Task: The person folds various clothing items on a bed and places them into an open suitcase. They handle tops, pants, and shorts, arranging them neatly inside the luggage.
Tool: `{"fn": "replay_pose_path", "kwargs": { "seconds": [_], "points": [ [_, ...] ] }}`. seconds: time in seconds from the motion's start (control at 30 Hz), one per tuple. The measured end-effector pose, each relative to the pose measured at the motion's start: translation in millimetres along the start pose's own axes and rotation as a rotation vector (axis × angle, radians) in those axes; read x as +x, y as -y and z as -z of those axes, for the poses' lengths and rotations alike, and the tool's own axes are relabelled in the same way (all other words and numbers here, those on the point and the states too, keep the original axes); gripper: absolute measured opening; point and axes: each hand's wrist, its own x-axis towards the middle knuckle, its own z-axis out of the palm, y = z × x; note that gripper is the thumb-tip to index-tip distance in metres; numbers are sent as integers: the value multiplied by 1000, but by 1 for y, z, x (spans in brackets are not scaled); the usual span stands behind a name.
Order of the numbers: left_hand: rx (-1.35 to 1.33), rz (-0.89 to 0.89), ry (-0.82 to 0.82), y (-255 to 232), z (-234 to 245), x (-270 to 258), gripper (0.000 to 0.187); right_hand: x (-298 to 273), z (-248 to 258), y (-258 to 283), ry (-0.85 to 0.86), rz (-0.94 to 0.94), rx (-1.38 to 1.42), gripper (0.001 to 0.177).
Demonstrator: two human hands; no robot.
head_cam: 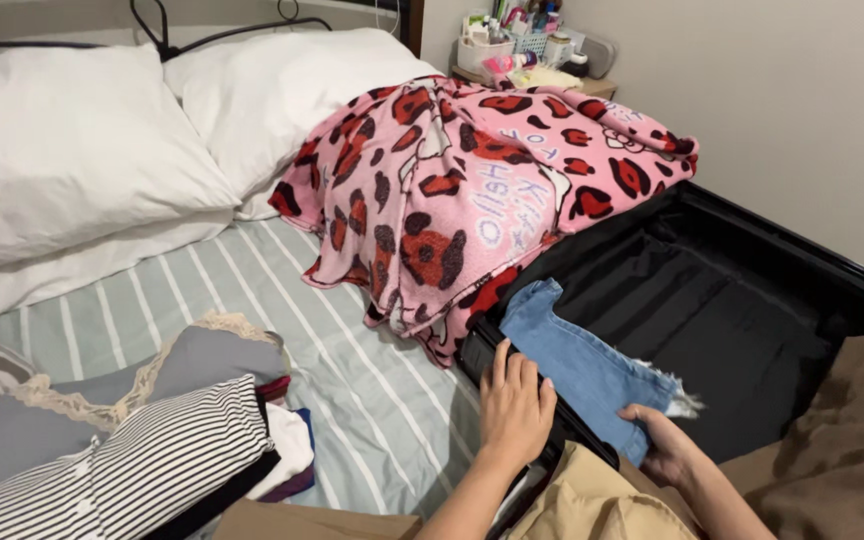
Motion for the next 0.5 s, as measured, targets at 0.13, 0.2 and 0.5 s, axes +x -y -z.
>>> {"fn": "replay_pose_path", "kwargs": {
  "seconds": [0.13,0.2,0.5],
  "points": [
    [-28,24,42,8,-14,-7,37,17,19,-11,53,20,-224,64],
    [-79,100,172,12,-15,-3,44,25,22,-10,-227,128,-668,73],
    [-241,228,428,36,70,-23,67,-49,-18,2,-583,786,-1179,96]
  ]
}}
